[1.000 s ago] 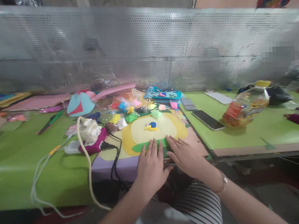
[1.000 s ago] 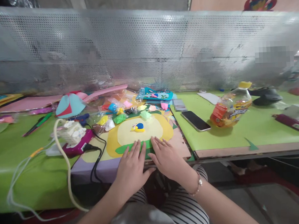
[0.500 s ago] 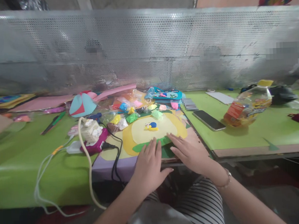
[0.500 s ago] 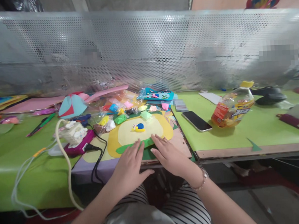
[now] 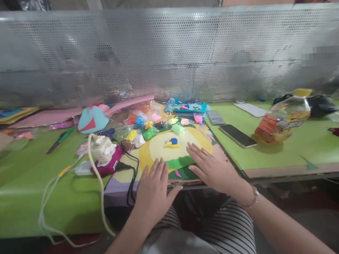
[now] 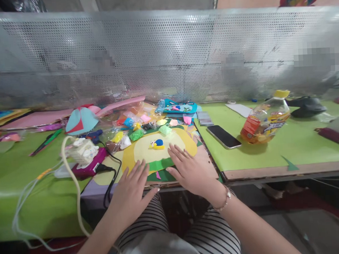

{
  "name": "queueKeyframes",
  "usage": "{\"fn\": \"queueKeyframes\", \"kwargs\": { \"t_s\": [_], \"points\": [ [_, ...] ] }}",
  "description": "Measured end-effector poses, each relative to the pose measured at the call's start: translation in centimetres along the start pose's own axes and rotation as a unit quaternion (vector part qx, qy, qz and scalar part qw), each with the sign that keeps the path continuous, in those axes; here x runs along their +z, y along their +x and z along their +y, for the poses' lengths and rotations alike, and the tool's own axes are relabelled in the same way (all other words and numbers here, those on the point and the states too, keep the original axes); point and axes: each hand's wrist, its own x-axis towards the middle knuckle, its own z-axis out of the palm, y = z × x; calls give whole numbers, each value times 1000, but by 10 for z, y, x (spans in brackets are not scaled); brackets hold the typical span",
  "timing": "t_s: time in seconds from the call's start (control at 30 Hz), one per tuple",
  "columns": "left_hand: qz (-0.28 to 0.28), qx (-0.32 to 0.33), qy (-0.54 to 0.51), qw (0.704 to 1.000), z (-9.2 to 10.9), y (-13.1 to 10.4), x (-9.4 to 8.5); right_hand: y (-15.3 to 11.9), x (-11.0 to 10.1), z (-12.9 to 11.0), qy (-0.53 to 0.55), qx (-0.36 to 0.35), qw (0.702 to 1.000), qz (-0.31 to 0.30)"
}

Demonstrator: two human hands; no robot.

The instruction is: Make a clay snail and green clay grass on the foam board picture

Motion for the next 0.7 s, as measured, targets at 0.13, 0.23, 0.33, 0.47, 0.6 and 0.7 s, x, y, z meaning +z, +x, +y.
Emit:
{"fn": "queueKeyframes", "kwargs": {
  "t_s": [0.13,0.23,0.33,0.47,0.6,0.7],
  "points": [
    [1,7,-8,1000,-8,-5,-1,2,5,-3,-10,-12,999,-46],
    [31,-18,2,999,-14,-13,0,3,8,-6,-11,6,1000,-23],
    [21,-7,10,1000,-18,-20,2,7,9,-16,0,-6,1000,11],
    [4,-4,4,1000,-20,-22,0,13,10,-35,30,-54,998,-22],
    [-12,2,-3,1000,-20,-18,-6,16,12,-41,64,-60,995,-45],
    [-11,0,-1,1000,-19,-17,-8,14,13,-36,98,-51,994,-11]
  ]
}}
